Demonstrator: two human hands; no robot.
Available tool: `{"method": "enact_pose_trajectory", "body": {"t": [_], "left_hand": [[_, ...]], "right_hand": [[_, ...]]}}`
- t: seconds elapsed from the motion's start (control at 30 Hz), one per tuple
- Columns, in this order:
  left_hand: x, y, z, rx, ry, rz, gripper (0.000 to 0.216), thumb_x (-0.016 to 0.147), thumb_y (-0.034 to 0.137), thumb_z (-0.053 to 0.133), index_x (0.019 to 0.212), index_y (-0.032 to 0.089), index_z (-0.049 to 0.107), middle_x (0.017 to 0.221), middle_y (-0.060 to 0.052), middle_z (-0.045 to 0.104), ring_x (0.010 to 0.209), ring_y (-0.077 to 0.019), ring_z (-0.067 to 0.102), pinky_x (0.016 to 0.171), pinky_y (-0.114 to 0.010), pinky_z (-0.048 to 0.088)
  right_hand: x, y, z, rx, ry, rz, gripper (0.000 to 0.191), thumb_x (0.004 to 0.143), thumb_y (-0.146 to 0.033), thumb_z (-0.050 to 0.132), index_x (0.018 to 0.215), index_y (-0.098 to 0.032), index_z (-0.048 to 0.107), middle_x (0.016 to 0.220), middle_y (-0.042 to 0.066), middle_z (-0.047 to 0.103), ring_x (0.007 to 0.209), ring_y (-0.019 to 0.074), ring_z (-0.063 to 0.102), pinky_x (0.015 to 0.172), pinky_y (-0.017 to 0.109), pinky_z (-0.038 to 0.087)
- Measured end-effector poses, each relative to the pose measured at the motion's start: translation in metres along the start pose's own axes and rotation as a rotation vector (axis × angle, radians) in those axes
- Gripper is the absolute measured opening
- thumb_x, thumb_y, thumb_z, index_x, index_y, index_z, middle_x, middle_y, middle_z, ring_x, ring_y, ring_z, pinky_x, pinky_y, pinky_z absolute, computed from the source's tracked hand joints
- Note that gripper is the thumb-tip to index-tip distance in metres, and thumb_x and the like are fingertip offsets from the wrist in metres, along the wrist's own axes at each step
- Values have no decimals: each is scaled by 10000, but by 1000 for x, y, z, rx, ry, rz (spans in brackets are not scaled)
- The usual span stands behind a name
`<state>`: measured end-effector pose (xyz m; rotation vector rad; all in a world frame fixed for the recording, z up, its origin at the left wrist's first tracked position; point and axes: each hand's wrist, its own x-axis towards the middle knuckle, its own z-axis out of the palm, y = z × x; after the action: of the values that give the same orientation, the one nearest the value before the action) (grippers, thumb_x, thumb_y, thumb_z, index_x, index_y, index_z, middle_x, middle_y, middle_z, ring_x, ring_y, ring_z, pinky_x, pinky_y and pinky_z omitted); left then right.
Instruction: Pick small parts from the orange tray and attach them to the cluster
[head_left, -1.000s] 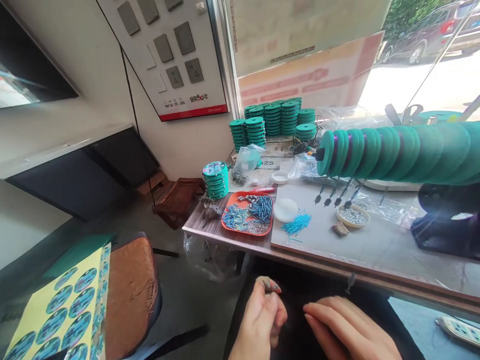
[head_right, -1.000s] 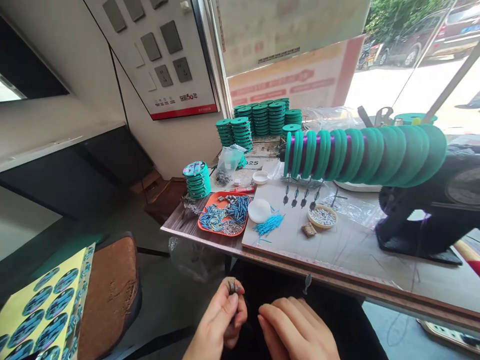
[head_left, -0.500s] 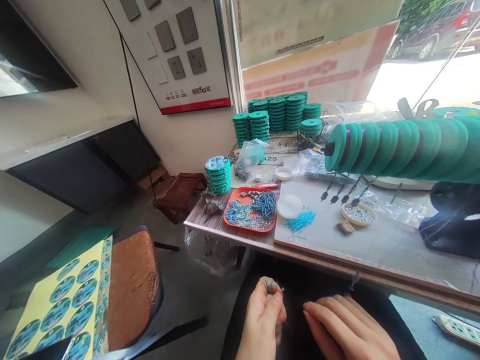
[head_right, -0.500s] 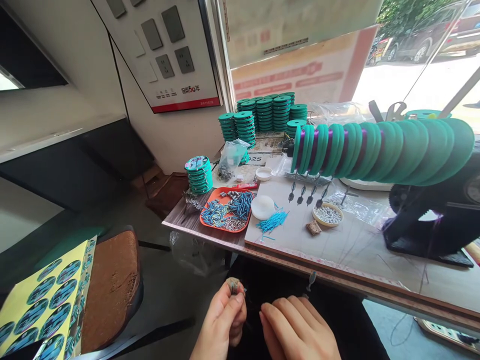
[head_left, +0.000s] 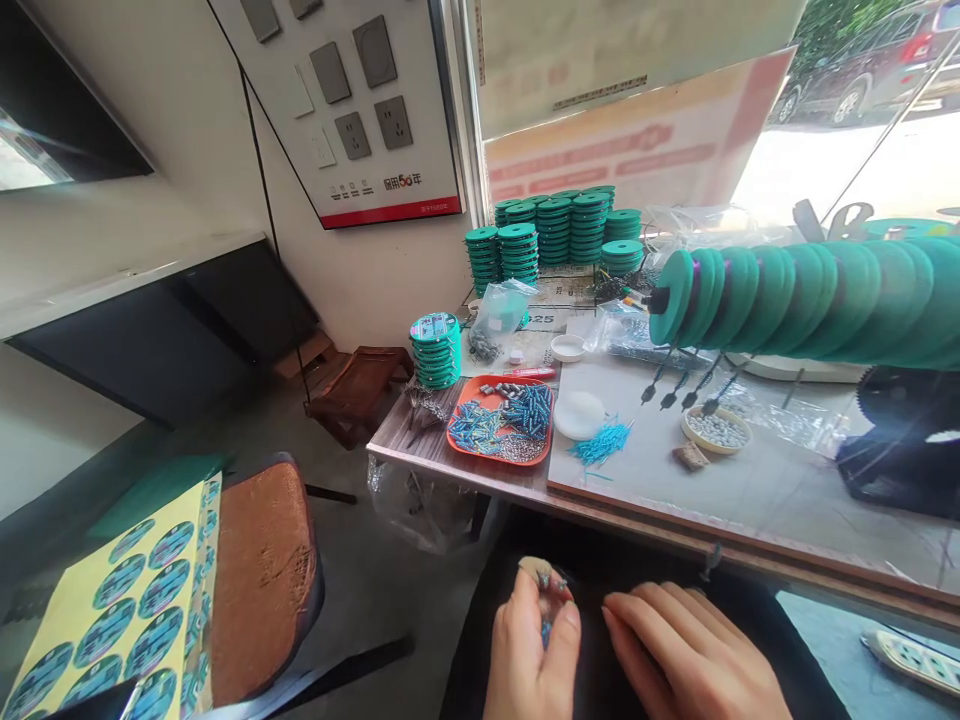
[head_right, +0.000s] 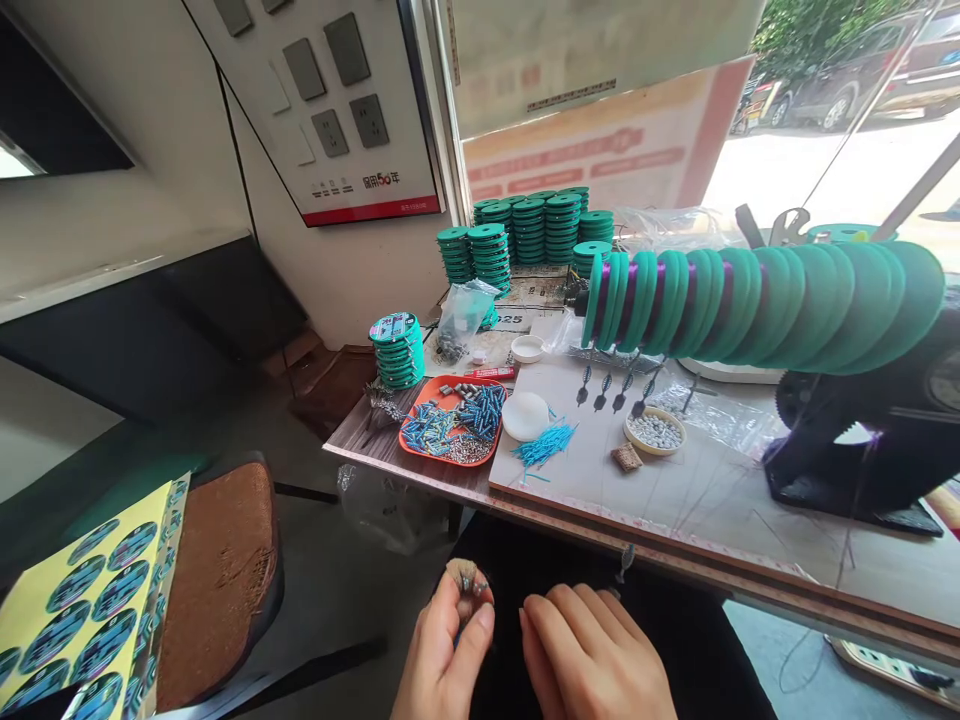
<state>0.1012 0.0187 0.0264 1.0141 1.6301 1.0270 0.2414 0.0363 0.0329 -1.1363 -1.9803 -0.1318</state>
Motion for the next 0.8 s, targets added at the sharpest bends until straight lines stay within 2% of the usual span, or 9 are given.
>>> {"method": "enact_pose_trajectory", "body": {"t": [0.07,0.2,0.3,0.53,0.67,0.8], "left_hand": [[-3,1,1,105,22,56,278,734,357,581,934,168,611,905,-117,684,885,-252,597,831,-316,388],[-4,7,1,240,17,94,330,777,403,513,958,155,633,883,-122,717,855,-267,615,792,-323,403],[-4,10,1,285,-35,120,348,791,395,476,969,144,638,851,-114,723,816,-261,618,759,-318,414],[-2,4,1,277,-15,116,335,776,376,495,973,127,602,893,-137,717,857,-268,631,791,-327,415],[1,-2,3,276,-42,204,211,806,353,476,879,187,584,806,-93,715,773,-249,637,711,-316,429],[5,-8,4,227,-5,282,176,830,356,476,826,213,579,723,-63,683,693,-219,626,640,-284,440]], "right_hand": [[0,0,2,-26,2,13,307,924,-155,357,708,-189,572,606,-3,576,533,102,529,579,244,351],[1,-1,3,-15,-14,21,297,922,-162,365,705,-192,566,594,-9,555,523,103,504,576,243,333],[1,-1,5,3,-32,-3,271,913,-154,378,717,-194,560,602,-11,552,528,105,494,580,244,326],[-9,4,8,-37,-91,11,267,895,-150,391,675,-207,532,585,-23,514,520,110,470,581,244,320],[-11,5,8,-49,-103,26,233,885,-156,411,702,-208,545,617,-20,538,543,112,488,605,242,333],[-11,5,8,-50,-97,36,252,883,-153,405,673,-212,530,590,-25,523,528,114,480,585,244,322]]}}
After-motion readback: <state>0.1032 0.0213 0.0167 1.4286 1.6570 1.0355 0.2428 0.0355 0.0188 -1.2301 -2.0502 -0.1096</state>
